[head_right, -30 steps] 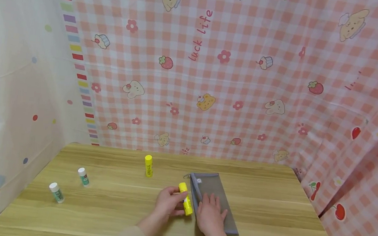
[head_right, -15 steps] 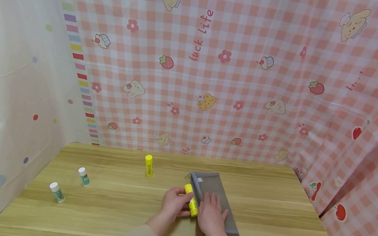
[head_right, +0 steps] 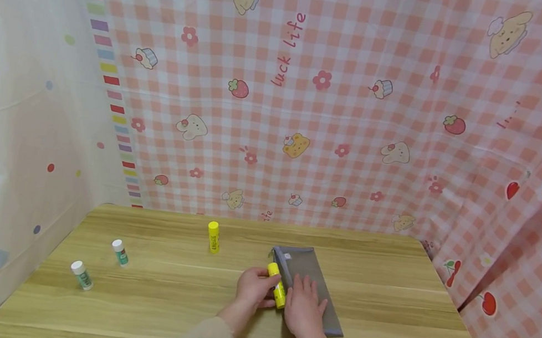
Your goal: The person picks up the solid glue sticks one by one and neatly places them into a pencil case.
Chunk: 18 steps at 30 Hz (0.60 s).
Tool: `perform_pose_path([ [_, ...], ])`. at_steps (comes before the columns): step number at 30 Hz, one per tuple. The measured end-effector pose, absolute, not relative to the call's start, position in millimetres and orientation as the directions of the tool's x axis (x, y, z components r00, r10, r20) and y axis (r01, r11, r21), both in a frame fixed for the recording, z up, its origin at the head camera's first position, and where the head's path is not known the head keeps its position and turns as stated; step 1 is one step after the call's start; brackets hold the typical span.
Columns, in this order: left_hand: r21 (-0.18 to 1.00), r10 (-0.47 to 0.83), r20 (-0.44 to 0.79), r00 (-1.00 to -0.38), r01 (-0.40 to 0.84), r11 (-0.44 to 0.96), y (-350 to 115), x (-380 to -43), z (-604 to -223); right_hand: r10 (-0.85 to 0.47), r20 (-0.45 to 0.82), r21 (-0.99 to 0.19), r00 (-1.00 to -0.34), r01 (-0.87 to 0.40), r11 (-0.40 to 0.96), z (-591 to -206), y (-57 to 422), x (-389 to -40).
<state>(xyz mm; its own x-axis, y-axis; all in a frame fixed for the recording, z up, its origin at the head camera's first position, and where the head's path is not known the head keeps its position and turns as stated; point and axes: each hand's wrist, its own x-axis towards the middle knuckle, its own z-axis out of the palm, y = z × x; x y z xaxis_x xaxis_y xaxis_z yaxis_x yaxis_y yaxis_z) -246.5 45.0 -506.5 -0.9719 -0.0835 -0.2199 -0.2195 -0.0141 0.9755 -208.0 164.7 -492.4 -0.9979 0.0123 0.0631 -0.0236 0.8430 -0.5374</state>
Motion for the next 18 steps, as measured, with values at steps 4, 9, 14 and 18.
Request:
perform_pose_path([
  [4,0.977,-0.096,-0.197,-0.976,-0.204,0.065,46.7,-247.0,-506.5,0.013,0.066,-0.541,-0.998,-0.025,0.840,-491.8,164.7,-207.4],
  [9,0.973,-0.115,-0.173,-0.978,-0.188,0.131,48.8,-246.7,-507.0,0.014,0.061,-0.542,-0.998,-0.021,0.840,-491.9,164.9,-207.4],
  [14,0.971,-0.121,-0.165,-0.979,-0.183,0.154,51.4,-248.0,-509.5,0.013,0.054,-0.540,-0.998,-0.018,0.842,-491.6,165.6,-208.6],
  [18,0.966,-0.131,-0.171,-0.977,-0.192,0.172,52.6,-248.9,-509.3,0.011,0.054,-0.541,-0.998,-0.020,0.841,-491.8,165.9,-208.7],
])
